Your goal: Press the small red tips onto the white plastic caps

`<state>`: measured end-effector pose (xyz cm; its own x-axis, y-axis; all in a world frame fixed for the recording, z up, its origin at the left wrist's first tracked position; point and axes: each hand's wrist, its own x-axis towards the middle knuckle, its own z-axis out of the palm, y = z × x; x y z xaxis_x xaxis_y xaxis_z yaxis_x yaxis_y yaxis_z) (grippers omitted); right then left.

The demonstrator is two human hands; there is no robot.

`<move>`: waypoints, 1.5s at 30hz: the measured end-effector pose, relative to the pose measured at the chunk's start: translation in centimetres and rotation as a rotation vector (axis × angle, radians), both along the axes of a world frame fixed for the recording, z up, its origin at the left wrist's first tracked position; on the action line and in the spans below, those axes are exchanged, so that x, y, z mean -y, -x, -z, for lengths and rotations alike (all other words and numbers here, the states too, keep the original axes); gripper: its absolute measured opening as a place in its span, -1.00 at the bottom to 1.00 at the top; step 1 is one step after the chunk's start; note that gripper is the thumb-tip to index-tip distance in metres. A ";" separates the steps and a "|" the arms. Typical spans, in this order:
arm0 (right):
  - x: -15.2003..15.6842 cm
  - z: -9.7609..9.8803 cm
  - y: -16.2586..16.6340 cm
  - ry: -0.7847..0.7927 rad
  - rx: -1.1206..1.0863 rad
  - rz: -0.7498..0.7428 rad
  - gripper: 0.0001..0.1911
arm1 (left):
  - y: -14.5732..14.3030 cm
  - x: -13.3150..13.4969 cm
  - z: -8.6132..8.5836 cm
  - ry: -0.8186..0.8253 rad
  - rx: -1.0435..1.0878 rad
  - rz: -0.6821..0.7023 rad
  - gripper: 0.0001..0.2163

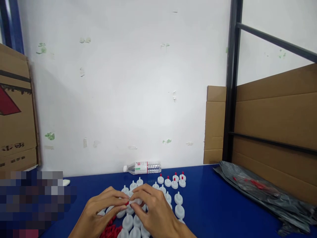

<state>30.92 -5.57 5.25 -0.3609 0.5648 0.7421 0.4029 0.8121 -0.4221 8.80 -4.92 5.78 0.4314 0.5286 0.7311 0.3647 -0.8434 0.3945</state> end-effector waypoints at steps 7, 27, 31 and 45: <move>0.0 0.4 0.1 -0.033 -0.014 -0.039 -0.87 | -0.3 -0.5 0.5 0.299 0.111 0.039 -0.78; 1.0 -1.1 0.7 -0.582 0.124 -0.061 -0.93 | -0.9 -0.2 2.2 0.908 0.302 0.453 -0.56; 1.0 -1.1 0.9 -0.640 0.135 -0.042 -0.92 | -0.7 -0.4 2.4 0.888 0.263 0.373 -0.53; -3.7 -4.7 -8.5 0.142 0.303 0.651 -0.86 | 1.5 -0.5 -0.6 -0.014 -0.373 -0.223 -0.75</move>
